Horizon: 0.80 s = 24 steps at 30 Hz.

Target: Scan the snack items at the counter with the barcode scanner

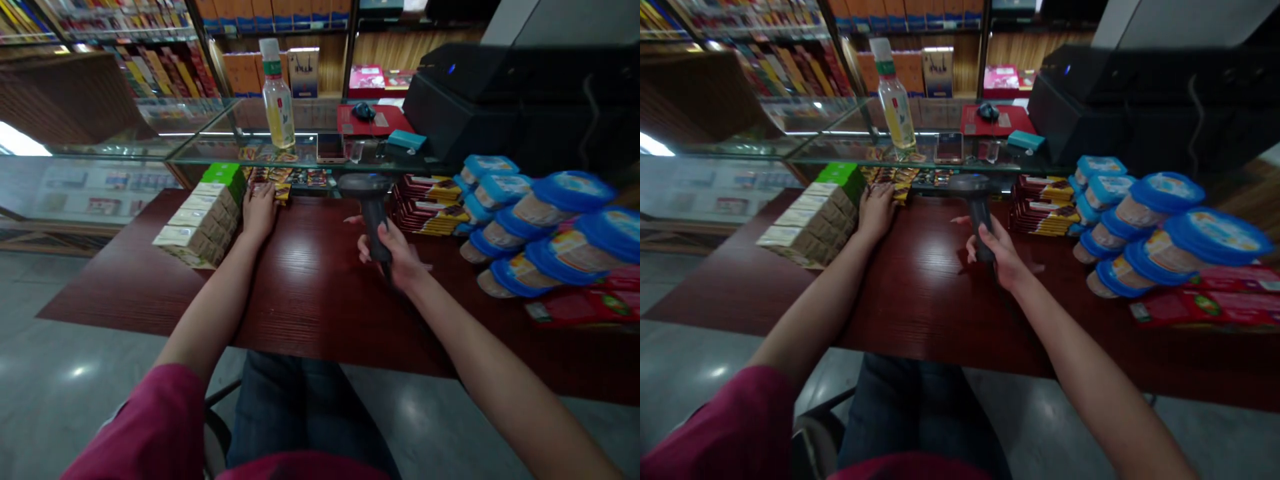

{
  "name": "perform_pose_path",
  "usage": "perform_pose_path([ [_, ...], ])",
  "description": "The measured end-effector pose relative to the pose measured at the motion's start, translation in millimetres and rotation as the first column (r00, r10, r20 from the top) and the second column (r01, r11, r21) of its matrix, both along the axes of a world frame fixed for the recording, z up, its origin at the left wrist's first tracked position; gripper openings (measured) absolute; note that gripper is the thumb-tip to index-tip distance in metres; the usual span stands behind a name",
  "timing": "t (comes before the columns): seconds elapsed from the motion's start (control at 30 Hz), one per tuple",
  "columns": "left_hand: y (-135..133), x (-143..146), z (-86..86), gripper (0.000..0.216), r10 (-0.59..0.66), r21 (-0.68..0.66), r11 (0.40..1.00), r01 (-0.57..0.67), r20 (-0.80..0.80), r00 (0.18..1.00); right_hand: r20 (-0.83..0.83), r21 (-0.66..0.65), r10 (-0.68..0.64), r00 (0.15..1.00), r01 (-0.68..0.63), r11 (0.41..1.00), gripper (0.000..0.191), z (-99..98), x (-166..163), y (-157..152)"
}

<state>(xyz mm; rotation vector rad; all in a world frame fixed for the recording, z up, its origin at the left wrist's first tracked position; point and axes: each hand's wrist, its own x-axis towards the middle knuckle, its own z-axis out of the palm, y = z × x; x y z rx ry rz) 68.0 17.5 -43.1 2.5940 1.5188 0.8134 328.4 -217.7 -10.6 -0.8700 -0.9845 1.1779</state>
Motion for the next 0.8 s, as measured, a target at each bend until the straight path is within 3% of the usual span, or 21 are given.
perform_pose_path([
  [0.13, -16.8, 4.1, 7.4, 0.044, -0.157, 0.092, 0.984, 0.15, 0.077, 0.985, 0.084, -0.075, 0.08, 0.993, -0.074, 0.994, 0.043, -1.1, -4.8, -4.1],
  [0.23, -24.7, 13.2, 10.3, 0.039, -0.133, 0.127, 0.988, 0.091, 0.372, 0.919, 0.17, -0.11, 0.117, 0.978, -0.099, 0.989, 0.043, -1.5, -2.8, -5.3],
  [0.37, -24.4, 30.6, 2.7, 0.032, -0.088, -0.062, 0.983, 0.173, 0.666, 0.741, 0.217, -0.114, 0.165, 0.962, -0.143, 0.983, 0.047, -3.0, -5.7, -6.3],
  [0.53, -23.0, 38.1, -9.2, 0.024, -0.008, -0.285, 0.917, 0.28, 0.687, 0.726, 0.259, -0.16, 0.231, 0.938, -0.194, 0.968, 0.051, -5.5, -13.1, -6.4],
  [0.67, -26.6, 36.9, -7.2, 0.025, 0.008, -0.307, 0.91, 0.278, 0.684, 0.729, 0.283, -0.17, 0.243, 0.928, -0.201, 0.965, 0.049, -5.1, -14.1, -5.9],
  [0.8, -30.6, 35.7, -3.5, 0.03, -0.055, -0.263, 0.922, 0.284, 0.637, 0.769, 0.284, -0.168, 0.243, 0.928, -0.201, 0.965, 0.048, -5.3, -14.2, -6.0],
])
